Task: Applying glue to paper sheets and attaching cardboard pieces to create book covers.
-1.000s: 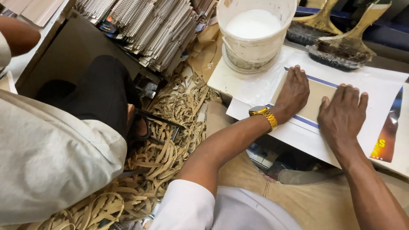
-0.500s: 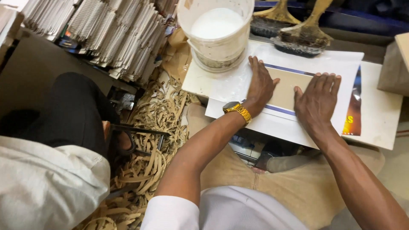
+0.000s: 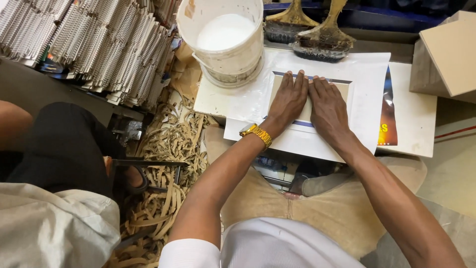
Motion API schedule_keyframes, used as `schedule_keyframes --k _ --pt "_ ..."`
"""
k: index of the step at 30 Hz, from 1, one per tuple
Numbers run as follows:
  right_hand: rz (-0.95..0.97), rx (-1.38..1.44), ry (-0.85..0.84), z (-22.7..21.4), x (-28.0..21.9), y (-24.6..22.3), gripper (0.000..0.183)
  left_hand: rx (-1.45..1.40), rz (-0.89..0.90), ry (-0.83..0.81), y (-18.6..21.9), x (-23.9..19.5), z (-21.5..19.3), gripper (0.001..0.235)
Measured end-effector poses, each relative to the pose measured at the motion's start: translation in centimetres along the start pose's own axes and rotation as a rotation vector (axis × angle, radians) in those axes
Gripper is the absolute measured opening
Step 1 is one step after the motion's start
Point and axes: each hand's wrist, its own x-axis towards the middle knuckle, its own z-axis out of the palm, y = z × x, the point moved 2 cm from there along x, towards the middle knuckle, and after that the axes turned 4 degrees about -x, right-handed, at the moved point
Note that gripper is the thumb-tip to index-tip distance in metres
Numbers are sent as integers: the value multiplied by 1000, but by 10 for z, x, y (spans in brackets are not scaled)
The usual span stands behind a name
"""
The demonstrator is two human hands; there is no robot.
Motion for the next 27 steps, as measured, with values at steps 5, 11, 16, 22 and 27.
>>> schedule_keyframes --k 5,11,16,22,27 --pt "18 20 -44 13 -2 6 49 -94 37 166 -5 -3 20 42" --pt "48 25 -74 20 -2 5 52 -124 -4 350 9 -14 18 35" --pt "77 98 -157 9 1 4 54 -191 -59 485 50 -66 -9 28" --pt "122 133 -223 22 1 14 58 -513 -162 382 72 -128 -11 31" --pt "93 106 -213 4 6 16 51 -504 -179 332 82 -142 -22 41"
